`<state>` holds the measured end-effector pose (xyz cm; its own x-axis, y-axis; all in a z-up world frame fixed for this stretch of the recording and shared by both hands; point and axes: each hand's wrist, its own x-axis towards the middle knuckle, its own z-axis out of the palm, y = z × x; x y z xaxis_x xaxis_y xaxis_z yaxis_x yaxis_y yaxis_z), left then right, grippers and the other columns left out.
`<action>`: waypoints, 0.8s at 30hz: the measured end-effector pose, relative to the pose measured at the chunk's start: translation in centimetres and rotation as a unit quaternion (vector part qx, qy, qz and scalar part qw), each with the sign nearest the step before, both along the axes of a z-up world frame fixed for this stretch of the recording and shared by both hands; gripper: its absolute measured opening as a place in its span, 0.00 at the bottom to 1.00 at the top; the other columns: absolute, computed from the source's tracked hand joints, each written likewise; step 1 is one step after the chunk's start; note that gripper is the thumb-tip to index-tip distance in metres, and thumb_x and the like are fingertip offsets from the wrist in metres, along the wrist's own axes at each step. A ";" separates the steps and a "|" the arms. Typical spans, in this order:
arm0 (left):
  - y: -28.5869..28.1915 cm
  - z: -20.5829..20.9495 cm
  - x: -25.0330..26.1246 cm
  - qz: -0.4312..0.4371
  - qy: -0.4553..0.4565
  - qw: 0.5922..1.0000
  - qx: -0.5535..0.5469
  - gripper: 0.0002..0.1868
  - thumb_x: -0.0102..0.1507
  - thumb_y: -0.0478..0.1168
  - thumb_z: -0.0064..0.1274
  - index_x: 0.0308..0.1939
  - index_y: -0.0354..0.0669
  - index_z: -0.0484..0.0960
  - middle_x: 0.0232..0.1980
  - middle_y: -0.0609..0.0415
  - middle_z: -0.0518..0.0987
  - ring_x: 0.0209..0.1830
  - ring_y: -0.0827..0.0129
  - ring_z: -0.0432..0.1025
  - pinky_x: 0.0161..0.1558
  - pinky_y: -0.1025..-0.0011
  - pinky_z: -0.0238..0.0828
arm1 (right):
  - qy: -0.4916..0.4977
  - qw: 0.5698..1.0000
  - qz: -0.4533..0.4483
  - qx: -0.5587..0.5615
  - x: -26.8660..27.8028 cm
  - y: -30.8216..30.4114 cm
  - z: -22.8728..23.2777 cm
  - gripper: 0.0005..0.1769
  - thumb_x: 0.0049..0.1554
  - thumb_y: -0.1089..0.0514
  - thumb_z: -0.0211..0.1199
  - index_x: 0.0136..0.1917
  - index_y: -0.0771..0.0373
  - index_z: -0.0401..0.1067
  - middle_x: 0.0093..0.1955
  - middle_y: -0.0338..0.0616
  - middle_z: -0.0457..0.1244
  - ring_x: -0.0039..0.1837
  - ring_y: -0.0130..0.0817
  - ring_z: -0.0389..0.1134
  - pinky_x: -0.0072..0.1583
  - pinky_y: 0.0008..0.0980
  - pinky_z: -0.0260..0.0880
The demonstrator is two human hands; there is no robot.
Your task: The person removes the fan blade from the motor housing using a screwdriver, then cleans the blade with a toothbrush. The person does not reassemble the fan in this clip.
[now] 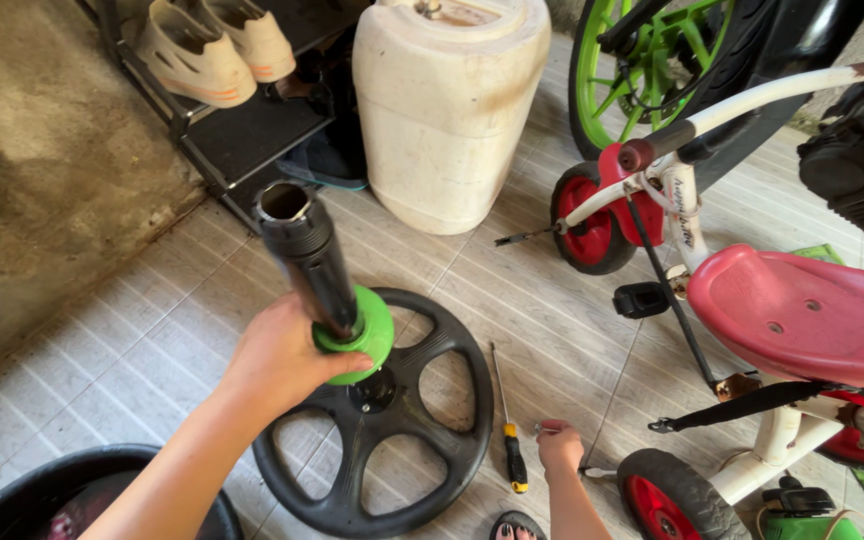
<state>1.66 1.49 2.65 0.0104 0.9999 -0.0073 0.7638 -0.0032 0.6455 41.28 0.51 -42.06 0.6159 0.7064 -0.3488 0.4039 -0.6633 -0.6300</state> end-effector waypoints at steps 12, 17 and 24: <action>-0.4 0.5 -0.4 -0.004 -0.032 0.999 0.018 0.38 0.39 0.46 0.75 0.54 0.52 0.82 0.48 0.50 0.84 0.52 0.52 0.77 0.51 0.58 0.72 | -0.202 0.953 0.158 -0.163 -5.7 -6.6 1.7 0.35 0.50 0.27 0.65 0.59 0.54 0.74 0.67 0.46 0.63 0.73 0.48 0.62 0.71 0.48 0.61; -0.5 0.8 -0.5 -0.010 -0.015 1.000 0.024 0.32 0.40 0.47 0.76 0.46 0.49 0.82 0.48 0.50 0.84 0.52 0.53 0.78 0.54 0.59 0.73 | -0.078 0.988 0.102 -0.084 -4.3 -4.4 2.2 0.31 0.54 0.34 0.67 0.55 0.63 0.73 0.56 0.53 0.68 0.58 0.49 0.71 0.58 0.48 0.68; -1.2 1.2 -1.1 -0.011 -0.008 1.000 0.013 0.33 0.41 0.47 0.76 0.48 0.53 0.80 0.50 0.51 0.83 0.54 0.51 0.77 0.55 0.56 0.72 | 0.008 0.995 0.043 0.092 -3.4 -5.3 14.7 0.27 0.50 0.44 0.74 0.51 0.69 0.75 0.33 0.51 0.71 0.33 0.36 0.75 0.38 0.34 0.70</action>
